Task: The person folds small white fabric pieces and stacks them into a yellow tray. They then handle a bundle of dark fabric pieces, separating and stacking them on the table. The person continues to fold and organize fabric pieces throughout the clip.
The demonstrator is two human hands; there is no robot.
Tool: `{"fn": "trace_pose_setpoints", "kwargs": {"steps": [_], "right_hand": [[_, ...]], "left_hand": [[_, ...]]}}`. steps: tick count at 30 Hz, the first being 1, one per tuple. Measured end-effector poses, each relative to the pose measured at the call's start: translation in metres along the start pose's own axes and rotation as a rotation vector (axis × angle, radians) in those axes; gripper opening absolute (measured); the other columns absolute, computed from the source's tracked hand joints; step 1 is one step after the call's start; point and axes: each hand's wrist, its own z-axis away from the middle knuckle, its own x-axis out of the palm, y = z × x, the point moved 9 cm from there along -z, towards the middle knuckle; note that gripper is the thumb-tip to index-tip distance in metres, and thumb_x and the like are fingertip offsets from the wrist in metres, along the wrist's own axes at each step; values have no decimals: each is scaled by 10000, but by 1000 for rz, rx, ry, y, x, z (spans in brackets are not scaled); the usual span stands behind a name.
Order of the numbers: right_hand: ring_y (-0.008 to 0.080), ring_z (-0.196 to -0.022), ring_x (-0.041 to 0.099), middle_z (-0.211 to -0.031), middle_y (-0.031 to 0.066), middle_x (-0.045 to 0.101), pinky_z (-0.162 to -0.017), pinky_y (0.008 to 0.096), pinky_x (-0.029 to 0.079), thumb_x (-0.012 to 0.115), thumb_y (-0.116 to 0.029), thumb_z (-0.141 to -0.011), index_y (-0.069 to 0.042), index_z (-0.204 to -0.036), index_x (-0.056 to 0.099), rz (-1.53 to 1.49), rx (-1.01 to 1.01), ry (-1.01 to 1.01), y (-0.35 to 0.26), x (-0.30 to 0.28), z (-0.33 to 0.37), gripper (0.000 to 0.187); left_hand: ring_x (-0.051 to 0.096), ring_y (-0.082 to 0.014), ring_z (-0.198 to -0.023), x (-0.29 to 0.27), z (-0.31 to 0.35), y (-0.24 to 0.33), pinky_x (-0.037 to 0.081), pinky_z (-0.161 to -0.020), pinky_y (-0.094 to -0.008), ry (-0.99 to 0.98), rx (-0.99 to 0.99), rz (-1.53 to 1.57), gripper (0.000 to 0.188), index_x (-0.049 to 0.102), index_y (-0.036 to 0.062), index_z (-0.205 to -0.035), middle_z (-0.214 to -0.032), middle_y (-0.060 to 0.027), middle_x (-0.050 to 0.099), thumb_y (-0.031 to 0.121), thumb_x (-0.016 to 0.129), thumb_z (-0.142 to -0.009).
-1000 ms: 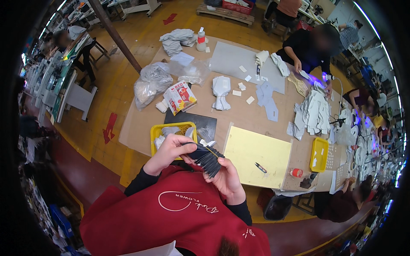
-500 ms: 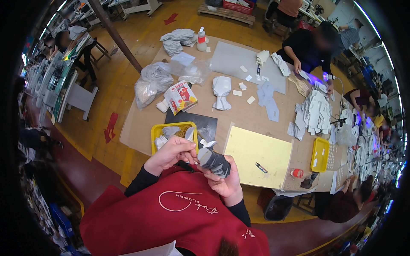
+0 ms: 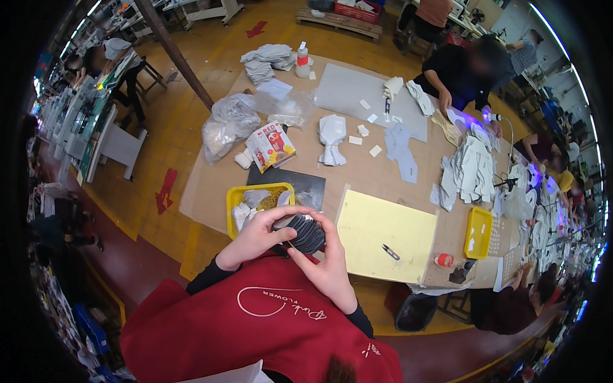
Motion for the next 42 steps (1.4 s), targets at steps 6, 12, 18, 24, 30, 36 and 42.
{"fn": "trace_pose_setpoints", "kwargs": {"steps": [6,12,18,24,30,36,42], "right_hand": [[189,-1014,615,-1127,121,605,-829,299,524,743,-38,-774,-18,-1248,469,58,5,104,-14,-8,-2,547],[146,-938,616,-1053,124,611,-801,271,511,737,-30,-771,-3,-1191,485,-83,45,157,-6,-8,1,491],[191,-1021,590,-1083,148,588,-856,317,484,739,-31,-756,-13,-1187,496,-118,5,164,-16,-9,0,495],[268,-976,608,-1014,138,604,-837,338,485,758,-44,-707,-15,-1066,550,251,-170,-46,-37,-3,-12,416],[271,-912,623,-1000,146,625,-798,340,495,763,-50,-697,-16,-995,539,205,-274,75,-44,-4,-5,375],[268,-907,624,-1005,163,623,-797,342,498,766,-54,-702,-7,-1006,523,104,-275,109,-33,-7,-1,392],[255,-923,620,-998,162,613,-815,333,493,764,-51,-711,2,-1017,523,107,-245,120,-31,-11,-1,394]], "left_hand": [[562,-199,-1137,2,0,5,425,-993,-322,80,149,183,360,522,-24,-1241,-1220,-126,595,238,428,-1012],[594,-199,-1071,2,1,-17,457,-966,-346,222,0,694,388,526,-21,-1148,-1152,-155,607,262,283,-1043],[588,-190,-1076,6,2,-2,452,-968,-328,138,51,449,423,543,-35,-1143,-1164,-156,607,286,285,-1047],[580,-194,-1103,5,4,-9,449,-974,-327,164,39,441,435,548,-46,-1140,-1181,-167,604,303,307,-1045],[592,-227,-1086,2,3,-18,464,-977,-366,270,-182,831,406,523,-37,-1126,-1154,-201,599,297,306,-1045],[590,-221,-1082,1,4,-18,478,-962,-370,262,-160,831,389,525,-27,-1108,-1129,-193,599,300,323,-1044],[592,-216,-1084,2,4,-27,492,-939,-349,245,-191,888,333,529,0,-1094,-1111,-170,602,282,362,-1038]]}}
